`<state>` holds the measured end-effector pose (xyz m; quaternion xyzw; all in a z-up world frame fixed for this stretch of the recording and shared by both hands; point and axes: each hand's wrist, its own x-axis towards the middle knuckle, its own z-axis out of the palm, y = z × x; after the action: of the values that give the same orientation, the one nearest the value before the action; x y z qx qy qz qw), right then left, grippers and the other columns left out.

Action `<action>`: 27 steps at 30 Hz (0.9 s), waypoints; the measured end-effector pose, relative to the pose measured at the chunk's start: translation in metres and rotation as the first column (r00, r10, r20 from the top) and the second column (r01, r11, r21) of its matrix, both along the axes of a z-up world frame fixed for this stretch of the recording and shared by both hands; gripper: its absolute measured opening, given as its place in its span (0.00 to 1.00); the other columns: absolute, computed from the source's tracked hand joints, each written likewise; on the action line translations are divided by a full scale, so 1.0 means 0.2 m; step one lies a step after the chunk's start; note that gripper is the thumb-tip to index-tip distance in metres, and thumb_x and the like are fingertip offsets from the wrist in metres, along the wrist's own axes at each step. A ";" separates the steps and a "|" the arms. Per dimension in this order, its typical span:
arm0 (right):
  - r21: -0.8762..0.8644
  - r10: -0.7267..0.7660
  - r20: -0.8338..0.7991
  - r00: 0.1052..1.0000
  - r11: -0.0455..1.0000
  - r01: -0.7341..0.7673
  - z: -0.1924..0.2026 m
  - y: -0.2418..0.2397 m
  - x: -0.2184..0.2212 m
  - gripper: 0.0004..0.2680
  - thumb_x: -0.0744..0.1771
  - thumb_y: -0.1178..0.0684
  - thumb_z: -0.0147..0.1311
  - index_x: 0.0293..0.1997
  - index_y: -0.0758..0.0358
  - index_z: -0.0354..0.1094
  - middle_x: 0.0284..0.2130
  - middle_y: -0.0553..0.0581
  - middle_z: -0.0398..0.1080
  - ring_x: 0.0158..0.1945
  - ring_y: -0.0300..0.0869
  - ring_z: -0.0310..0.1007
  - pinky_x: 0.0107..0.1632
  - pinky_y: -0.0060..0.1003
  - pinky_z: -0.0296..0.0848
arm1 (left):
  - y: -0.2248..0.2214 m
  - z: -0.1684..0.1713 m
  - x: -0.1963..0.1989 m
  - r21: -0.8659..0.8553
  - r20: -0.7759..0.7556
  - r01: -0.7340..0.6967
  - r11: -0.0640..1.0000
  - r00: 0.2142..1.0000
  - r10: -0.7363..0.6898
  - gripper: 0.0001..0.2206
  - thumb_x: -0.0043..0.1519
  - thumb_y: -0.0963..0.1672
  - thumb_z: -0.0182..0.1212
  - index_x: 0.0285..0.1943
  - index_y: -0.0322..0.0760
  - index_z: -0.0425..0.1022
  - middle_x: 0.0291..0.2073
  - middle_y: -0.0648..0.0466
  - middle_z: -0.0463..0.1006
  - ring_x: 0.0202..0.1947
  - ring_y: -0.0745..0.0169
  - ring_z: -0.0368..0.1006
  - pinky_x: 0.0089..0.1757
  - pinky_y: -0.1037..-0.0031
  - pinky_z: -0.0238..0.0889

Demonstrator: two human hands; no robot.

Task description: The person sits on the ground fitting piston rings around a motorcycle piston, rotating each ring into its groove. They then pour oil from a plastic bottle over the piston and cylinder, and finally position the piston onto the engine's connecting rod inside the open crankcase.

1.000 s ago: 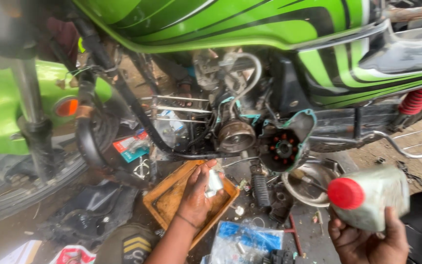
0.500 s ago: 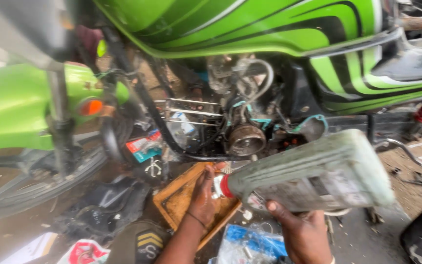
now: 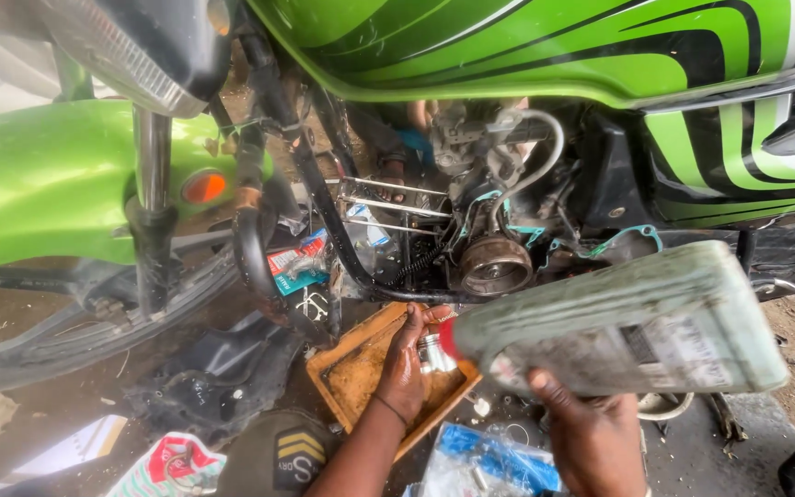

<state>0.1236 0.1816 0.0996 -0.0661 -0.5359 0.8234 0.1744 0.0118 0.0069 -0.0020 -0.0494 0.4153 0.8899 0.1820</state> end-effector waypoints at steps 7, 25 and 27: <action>-0.077 -0.087 0.029 0.996 0.993 0.089 0.10 -0.02 0.02 0.23 0.59 0.70 0.56 0.61 0.62 0.60 0.49 0.59 0.72 0.54 0.48 0.73 0.57 0.45 0.72 | 0.00 0.09 0.02 -0.023 0.034 -0.027 0.999 0.999 0.028 0.29 0.62 0.61 0.47 0.54 0.39 0.77 0.38 0.56 0.75 0.41 0.65 0.76 0.46 0.69 0.73; -0.009 -0.021 -0.099 0.995 1.000 0.021 0.07 0.07 0.07 0.18 0.61 0.70 0.58 0.57 0.69 0.66 0.48 0.62 0.74 0.52 0.48 0.74 0.55 0.44 0.73 | 0.02 0.13 0.04 -0.247 -0.129 -0.041 0.968 0.992 0.009 0.28 0.59 0.60 0.53 0.54 0.41 0.79 0.37 0.55 0.80 0.38 0.66 0.77 0.41 0.71 0.73; -0.009 -0.035 -0.077 0.996 0.999 0.035 0.06 0.09 0.06 0.17 0.62 0.67 0.59 0.57 0.71 0.65 0.48 0.63 0.74 0.52 0.49 0.74 0.56 0.46 0.73 | 0.02 0.11 0.04 -0.240 -0.132 -0.044 0.970 0.991 0.013 0.28 0.59 0.60 0.53 0.55 0.40 0.78 0.35 0.54 0.78 0.37 0.65 0.76 0.40 0.69 0.72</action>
<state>0.1354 0.1994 0.1114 -0.0441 -0.5246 0.8241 0.2092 0.0201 0.0109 0.0191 -0.0192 0.5309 0.8365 0.1344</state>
